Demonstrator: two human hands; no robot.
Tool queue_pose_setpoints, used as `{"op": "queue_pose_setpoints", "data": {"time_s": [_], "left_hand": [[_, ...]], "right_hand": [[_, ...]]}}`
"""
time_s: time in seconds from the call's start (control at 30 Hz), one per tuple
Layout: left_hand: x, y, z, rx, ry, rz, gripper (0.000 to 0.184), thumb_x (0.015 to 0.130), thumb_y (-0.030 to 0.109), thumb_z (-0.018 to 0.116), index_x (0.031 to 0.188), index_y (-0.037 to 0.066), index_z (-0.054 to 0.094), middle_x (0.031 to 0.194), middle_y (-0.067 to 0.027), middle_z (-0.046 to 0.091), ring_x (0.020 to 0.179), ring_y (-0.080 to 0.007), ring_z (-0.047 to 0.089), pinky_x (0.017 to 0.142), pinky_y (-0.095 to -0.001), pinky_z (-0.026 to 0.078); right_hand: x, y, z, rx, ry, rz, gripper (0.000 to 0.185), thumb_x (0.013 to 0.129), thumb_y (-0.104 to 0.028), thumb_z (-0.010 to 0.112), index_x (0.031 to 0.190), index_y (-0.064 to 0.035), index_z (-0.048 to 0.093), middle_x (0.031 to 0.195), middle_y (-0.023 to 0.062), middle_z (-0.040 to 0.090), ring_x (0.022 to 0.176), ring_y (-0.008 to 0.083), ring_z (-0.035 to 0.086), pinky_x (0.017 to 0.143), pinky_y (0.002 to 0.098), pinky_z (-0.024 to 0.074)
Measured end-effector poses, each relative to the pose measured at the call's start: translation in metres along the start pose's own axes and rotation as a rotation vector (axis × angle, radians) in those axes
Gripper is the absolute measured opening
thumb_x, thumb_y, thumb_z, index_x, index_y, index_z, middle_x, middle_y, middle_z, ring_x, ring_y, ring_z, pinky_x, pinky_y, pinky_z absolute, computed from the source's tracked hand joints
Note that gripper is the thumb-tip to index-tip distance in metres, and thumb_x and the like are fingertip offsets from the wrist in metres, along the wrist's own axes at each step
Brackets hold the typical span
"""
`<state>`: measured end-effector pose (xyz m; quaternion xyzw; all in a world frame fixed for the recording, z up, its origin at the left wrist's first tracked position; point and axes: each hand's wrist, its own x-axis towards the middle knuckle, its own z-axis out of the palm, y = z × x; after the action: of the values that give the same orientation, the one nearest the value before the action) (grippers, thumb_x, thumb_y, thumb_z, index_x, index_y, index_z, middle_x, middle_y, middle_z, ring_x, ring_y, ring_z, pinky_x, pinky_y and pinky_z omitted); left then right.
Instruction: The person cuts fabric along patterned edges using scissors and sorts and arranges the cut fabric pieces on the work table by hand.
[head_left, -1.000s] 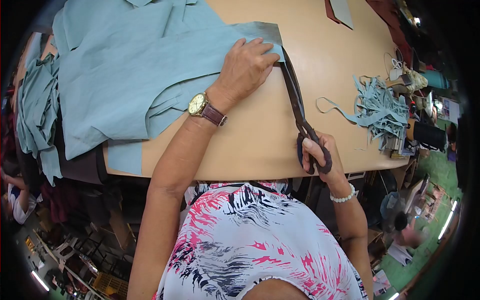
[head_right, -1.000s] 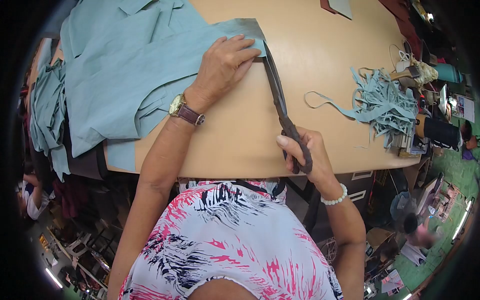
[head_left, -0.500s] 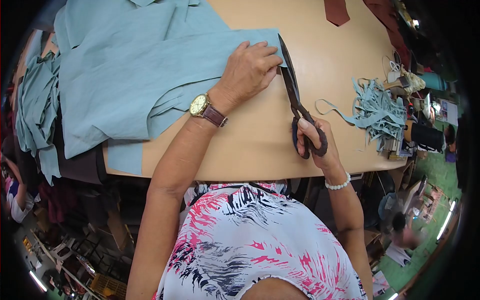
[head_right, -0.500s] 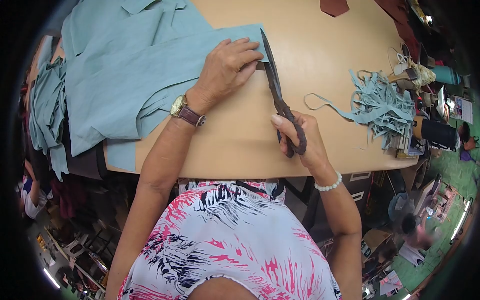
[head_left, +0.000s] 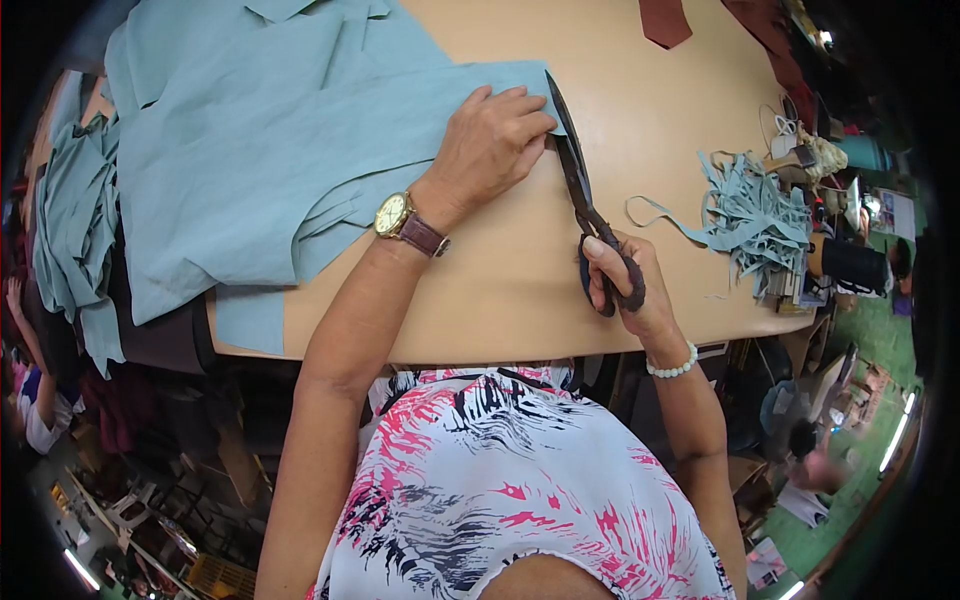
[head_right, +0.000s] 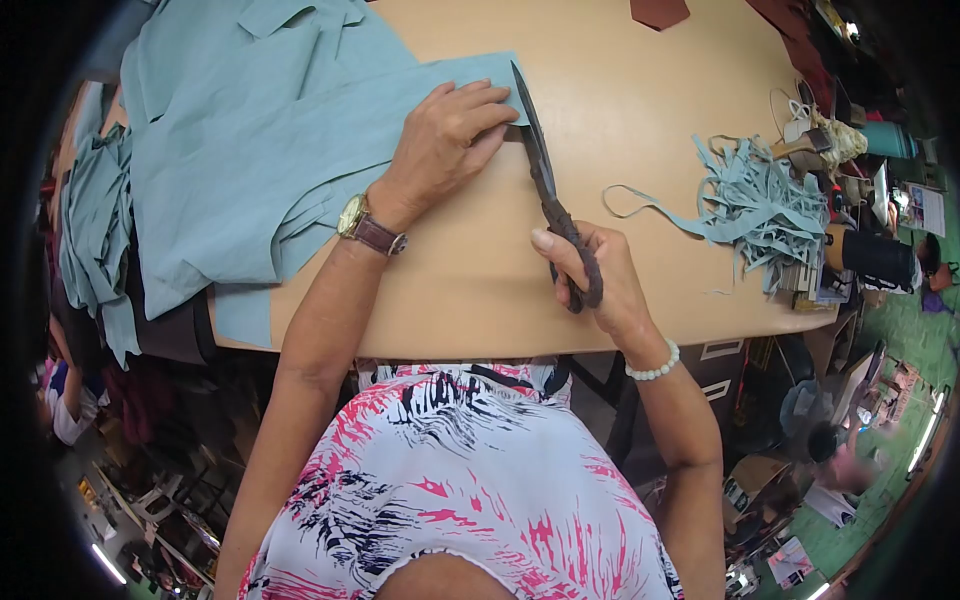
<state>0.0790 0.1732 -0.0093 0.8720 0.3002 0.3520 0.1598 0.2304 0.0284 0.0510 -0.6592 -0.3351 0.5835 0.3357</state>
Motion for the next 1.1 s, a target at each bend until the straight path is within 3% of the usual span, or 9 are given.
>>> {"op": "queue_pose_setpoints", "data": {"time_s": [0.6,0.8,0.9,1.0,1.1], "left_hand": [[0.002,-0.001,-0.001,-0.067,0.01,0.009,0.014,0.076,0.008,0.059,0.089,0.007,0.063,0.102,-0.0083,0.063,0.103,-0.0269,0.056,0.088,-0.0424,0.041],[0.002,-0.001,0.001,-0.057,0.025,0.03,0.014,0.076,0.008,0.059,0.09,0.006,0.062,0.101,-0.0099,0.063,0.102,-0.0274,0.057,0.085,-0.0413,0.042],[0.004,0.002,-0.003,-0.106,-0.006,0.018,0.014,0.075,0.007,0.059,0.088,0.005,0.061,0.101,-0.0108,0.063,0.099,-0.0281,0.057,0.084,-0.0412,0.042],[0.005,0.004,-0.002,-0.133,0.0,0.003,0.014,0.073,0.005,0.059,0.087,0.004,0.06,0.1,-0.0116,0.063,0.096,-0.0288,0.058,0.081,-0.0402,0.043],[0.005,0.005,-0.002,-0.125,0.023,0.018,0.014,0.072,0.004,0.059,0.086,0.004,0.06,0.098,-0.012,0.063,0.094,-0.0291,0.059,0.08,-0.0392,0.044]], "right_hand": [[-0.003,0.008,-0.008,-0.08,-0.001,0.077,0.03,0.078,-0.028,0.066,0.073,-0.0011,0.054,0.048,-0.0019,0.044,0.037,0.0044,0.042,0.036,0.0174,0.0301],[-0.002,-0.002,-0.009,-0.087,-0.023,0.01,0.037,0.079,-0.037,0.063,0.072,-0.0012,0.054,0.048,-0.0003,0.046,0.037,0.0062,0.044,0.036,0.0185,0.0317],[0.005,-0.008,-0.006,-0.031,0.0,0.0,0.04,0.075,-0.039,0.068,0.061,-0.0072,0.048,0.048,-0.0007,0.045,0.038,0.0066,0.045,0.036,0.0188,0.032],[0.012,-0.012,-0.004,-0.024,0.004,0.015,0.041,0.075,-0.041,0.068,0.06,-0.0074,0.048,0.048,-0.0005,0.045,0.038,0.0067,0.046,0.035,0.0194,0.0322],[0.016,-0.012,-0.005,-0.076,-0.006,-0.007,0.04,0.078,-0.04,0.063,0.069,-0.0029,0.053,0.047,0.0004,0.046,0.037,0.0066,0.044,0.037,0.0188,0.0335]]}}
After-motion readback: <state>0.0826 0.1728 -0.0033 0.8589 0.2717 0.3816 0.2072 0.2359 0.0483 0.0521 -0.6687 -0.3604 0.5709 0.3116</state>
